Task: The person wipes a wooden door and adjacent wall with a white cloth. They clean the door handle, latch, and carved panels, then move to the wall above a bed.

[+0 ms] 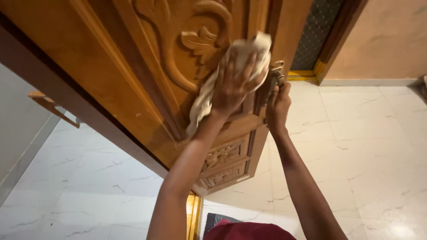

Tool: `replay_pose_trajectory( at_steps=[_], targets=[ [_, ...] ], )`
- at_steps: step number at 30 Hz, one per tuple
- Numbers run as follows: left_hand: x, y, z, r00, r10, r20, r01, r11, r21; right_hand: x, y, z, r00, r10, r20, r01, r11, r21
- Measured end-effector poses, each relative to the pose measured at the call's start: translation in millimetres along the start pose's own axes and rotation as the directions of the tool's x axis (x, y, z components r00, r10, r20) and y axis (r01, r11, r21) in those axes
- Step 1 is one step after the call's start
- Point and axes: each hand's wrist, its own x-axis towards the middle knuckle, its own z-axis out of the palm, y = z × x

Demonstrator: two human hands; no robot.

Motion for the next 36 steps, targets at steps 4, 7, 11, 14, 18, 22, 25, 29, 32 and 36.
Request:
replay_pose_trajectory(
  at_steps=[4, 7, 11, 14, 18, 22, 25, 29, 32, 36],
  targets=[
    [-45.6, 16.0, -3.6, 0.998, 0.053, 0.042, -0.049, 0.994, -0.095, -5.9, 4.8, -0.7, 0.999, -0.007, 0.042, 0.009, 0.999, -0.035],
    [-50.8, 8.6, -9.5, 0.995, 0.091, 0.041, -0.085, 0.989, -0.121, -8.1, 9.6, 3.4, 0.999, -0.025, 0.043, 0.030, 0.991, -0.128],
    [-18.2, -6.3, -23.6, 0.995, 0.061, 0.079, -0.062, 0.998, 0.021, -11.5, 13.1, 0.8, 0.982, -0.178, 0.069, 0.191, 0.918, -0.347],
    [25.8, -23.1, -36.0, 1.000, -0.020, -0.016, 0.020, 1.000, 0.019, -5.2, 12.6, -3.5, 0.864, -0.503, 0.033, 0.371, 0.591, -0.716],
    [99.5, -54.2, -31.1, 0.975, -0.127, -0.184, 0.128, 0.992, -0.003, -1.6, 13.9, -9.5, 0.906, -0.378, 0.190, 0.405, 0.642, -0.651],
    [150.8, -56.3, -11.6, 0.926, -0.206, -0.316, 0.179, 0.977, -0.113, -2.7, 18.9, -6.6, 0.959, -0.181, 0.217, 0.275, 0.777, -0.566],
    [169.0, -35.3, 6.2, 0.939, -0.110, -0.326, 0.116, 0.993, -0.002, -5.8, 22.4, -0.9, 0.956, -0.211, 0.202, 0.290, 0.770, -0.568],
    [166.3, -14.0, 29.7, 0.954, -0.025, -0.299, 0.055, 0.994, 0.093, -6.6, 24.4, 0.5, 0.977, -0.115, 0.180, 0.194, 0.832, -0.520],
    [142.8, -4.8, 38.9, 0.973, -0.030, -0.229, 0.045, 0.997, 0.062, -9.9, 20.9, 1.4, 0.940, -0.288, 0.185, 0.340, 0.724, -0.600],
    [76.2, 23.6, 27.6, 0.998, 0.044, -0.041, -0.038, 0.990, 0.135, -4.2, 19.7, -3.4, 0.982, -0.161, 0.097, 0.184, 0.929, -0.321]
  ],
)
